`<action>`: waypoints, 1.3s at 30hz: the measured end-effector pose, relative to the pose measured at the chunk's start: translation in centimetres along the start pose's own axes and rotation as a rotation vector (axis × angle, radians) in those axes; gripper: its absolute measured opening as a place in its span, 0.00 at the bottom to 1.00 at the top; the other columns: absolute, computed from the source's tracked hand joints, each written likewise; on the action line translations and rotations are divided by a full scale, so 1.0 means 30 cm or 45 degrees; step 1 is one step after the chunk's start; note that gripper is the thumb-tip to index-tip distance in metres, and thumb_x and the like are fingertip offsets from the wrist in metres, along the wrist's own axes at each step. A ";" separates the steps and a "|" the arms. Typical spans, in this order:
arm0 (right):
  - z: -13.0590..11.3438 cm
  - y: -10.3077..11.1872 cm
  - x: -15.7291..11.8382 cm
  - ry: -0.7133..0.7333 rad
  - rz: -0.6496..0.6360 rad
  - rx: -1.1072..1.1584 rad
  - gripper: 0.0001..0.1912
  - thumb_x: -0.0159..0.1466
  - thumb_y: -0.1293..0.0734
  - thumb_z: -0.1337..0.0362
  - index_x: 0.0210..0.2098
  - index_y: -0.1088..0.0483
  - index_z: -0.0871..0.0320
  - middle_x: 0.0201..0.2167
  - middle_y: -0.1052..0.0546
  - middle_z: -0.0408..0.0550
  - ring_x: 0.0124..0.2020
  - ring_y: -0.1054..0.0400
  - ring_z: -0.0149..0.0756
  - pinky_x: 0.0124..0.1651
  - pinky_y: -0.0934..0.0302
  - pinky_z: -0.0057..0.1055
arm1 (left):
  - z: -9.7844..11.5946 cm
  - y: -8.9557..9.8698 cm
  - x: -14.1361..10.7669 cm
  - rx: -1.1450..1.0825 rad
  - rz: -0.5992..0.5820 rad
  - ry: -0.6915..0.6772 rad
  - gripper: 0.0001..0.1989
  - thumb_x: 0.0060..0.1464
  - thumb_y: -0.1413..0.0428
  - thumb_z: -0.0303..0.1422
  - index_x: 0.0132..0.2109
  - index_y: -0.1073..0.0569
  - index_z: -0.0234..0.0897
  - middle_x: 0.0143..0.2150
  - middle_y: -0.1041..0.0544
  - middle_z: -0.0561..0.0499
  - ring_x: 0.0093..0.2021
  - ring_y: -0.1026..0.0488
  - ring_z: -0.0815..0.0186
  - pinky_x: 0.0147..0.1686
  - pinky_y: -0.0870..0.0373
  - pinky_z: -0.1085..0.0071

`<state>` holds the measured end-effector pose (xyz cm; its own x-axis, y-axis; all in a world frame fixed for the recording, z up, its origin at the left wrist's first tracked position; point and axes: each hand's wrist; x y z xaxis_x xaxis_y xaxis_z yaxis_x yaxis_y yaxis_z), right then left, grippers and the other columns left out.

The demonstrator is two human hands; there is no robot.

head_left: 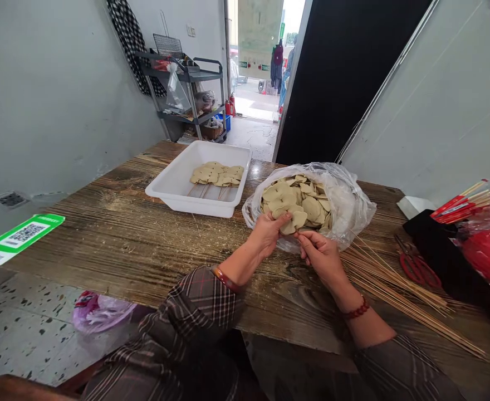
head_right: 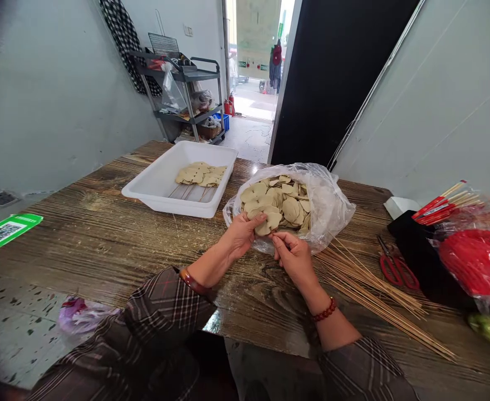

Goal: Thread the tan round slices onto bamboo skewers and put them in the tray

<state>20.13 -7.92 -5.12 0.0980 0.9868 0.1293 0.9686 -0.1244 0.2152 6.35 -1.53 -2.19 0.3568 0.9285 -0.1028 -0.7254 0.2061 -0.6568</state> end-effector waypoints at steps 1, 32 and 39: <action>0.002 0.000 0.000 0.002 0.002 -0.006 0.19 0.63 0.35 0.50 0.38 0.25 0.61 0.15 0.33 0.37 0.13 0.43 0.25 0.16 0.50 0.23 | -0.001 -0.001 -0.001 -0.002 0.003 -0.001 0.20 0.35 0.29 0.35 0.37 0.21 0.31 0.32 0.19 0.47 0.29 0.25 0.66 0.29 0.29 0.72; 0.029 0.022 -0.008 0.116 -0.098 -0.295 0.17 0.64 0.35 0.53 0.41 0.23 0.60 0.19 0.27 0.42 0.16 0.36 0.30 0.21 0.41 0.27 | 0.098 0.089 0.068 -0.030 0.307 -0.237 0.11 0.42 0.35 0.36 0.32 0.25 0.34 0.26 0.25 0.55 0.24 0.32 0.72 0.26 0.36 0.75; 0.042 0.057 0.006 0.234 0.060 -0.371 0.12 0.59 0.31 0.55 0.34 0.20 0.56 0.35 0.18 0.51 0.37 0.25 0.44 0.43 0.32 0.40 | 0.073 0.090 0.062 -0.033 0.213 -0.192 0.11 0.50 0.40 0.40 0.35 0.25 0.35 0.28 0.24 0.53 0.25 0.29 0.70 0.25 0.34 0.76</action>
<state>22.09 -7.83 -5.94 0.0725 0.9472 0.3122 0.8554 -0.2200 0.4689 3.76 1.43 -2.53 0.1396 0.9851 -0.1006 -0.7512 0.0391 -0.6589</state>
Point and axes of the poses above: each hand's wrist, its own x-axis towards the middle knuckle, its own y-axis out of the back of the hand, z = x × y
